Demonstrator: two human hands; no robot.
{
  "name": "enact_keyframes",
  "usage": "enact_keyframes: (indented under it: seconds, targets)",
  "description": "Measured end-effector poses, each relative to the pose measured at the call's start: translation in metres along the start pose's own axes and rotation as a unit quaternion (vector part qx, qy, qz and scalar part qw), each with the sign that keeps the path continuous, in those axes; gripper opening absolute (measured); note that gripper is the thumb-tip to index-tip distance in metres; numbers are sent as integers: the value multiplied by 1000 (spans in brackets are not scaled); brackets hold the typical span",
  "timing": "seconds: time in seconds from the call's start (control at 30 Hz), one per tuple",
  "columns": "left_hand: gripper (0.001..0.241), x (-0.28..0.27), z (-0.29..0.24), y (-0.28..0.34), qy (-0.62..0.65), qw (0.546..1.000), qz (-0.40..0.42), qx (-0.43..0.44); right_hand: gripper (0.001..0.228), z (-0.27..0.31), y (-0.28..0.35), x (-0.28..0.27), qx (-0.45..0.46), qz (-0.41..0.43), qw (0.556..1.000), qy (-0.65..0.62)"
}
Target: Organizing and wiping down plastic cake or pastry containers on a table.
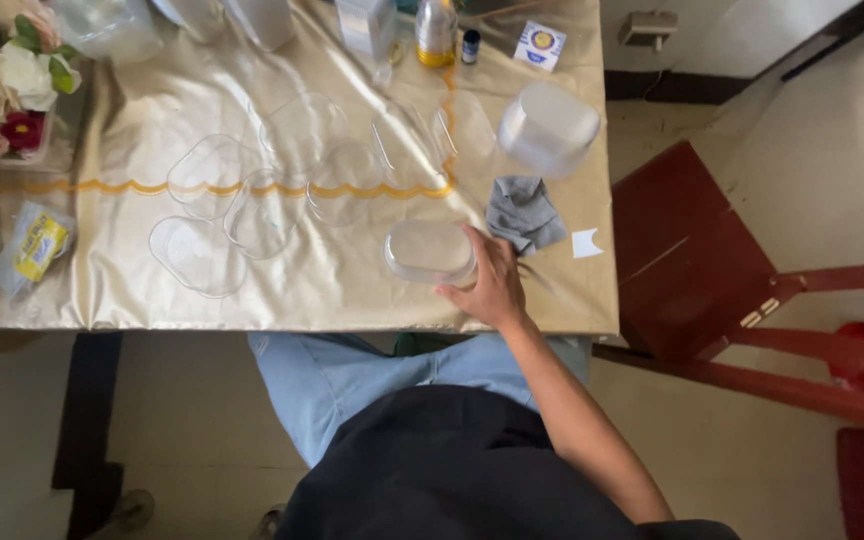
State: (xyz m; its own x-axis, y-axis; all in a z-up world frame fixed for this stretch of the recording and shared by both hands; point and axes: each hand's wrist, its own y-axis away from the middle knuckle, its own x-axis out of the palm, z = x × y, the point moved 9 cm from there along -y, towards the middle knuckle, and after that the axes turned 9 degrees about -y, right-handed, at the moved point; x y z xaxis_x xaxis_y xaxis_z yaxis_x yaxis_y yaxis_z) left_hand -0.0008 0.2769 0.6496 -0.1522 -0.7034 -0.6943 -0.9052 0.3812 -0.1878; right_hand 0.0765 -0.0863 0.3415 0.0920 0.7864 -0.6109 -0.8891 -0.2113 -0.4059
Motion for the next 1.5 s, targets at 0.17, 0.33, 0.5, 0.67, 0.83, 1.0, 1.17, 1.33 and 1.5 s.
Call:
enact_keyframes:
  seconds: [0.17, 0.33, 0.5, 0.67, 0.83, 1.0, 1.17, 1.33, 1.5]
  targets:
    - [37, 165, 24, -103, -61, 997, 32, 33, 103, 0, -5, 0, 48, 16, 999, 1]
    - [74, 284, 79, -138, -148, 984, 30, 96, 99, -6, -5, 3, 33, 8, 999, 5]
    - [91, 326, 117, -135, -206, 973, 62, 78, 93, -7, 0, 0, 67, 16, 997, -18]
    - [82, 318, 117, -117, -68, 993, 49, -84, 105, -22, 5, -8, 154, 14, 947, -281]
    - [59, 299, 100, -99, 81, 979, -118, -142, 121, 28, -13, 3, 181, 73, 745, -637]
    - [59, 274, 77, -87, 171, 958, -114, -198, 113, 60, -23, -5, 195, 80, 736, -643]
    - [66, 255, 66, -83, 223, 949, -96, -203, 107, 87, -38, -21, 206, 124, 746, -621]
    - [68, 259, 65, -82, 262, 942, -90, -190, 108, 90, -38, -28, 196, 119, 769, -596]
    - [67, 277, 74, -77, 276, 936, -66, -206, 107, 82, -25, -26, 216, 95, 758, -608]
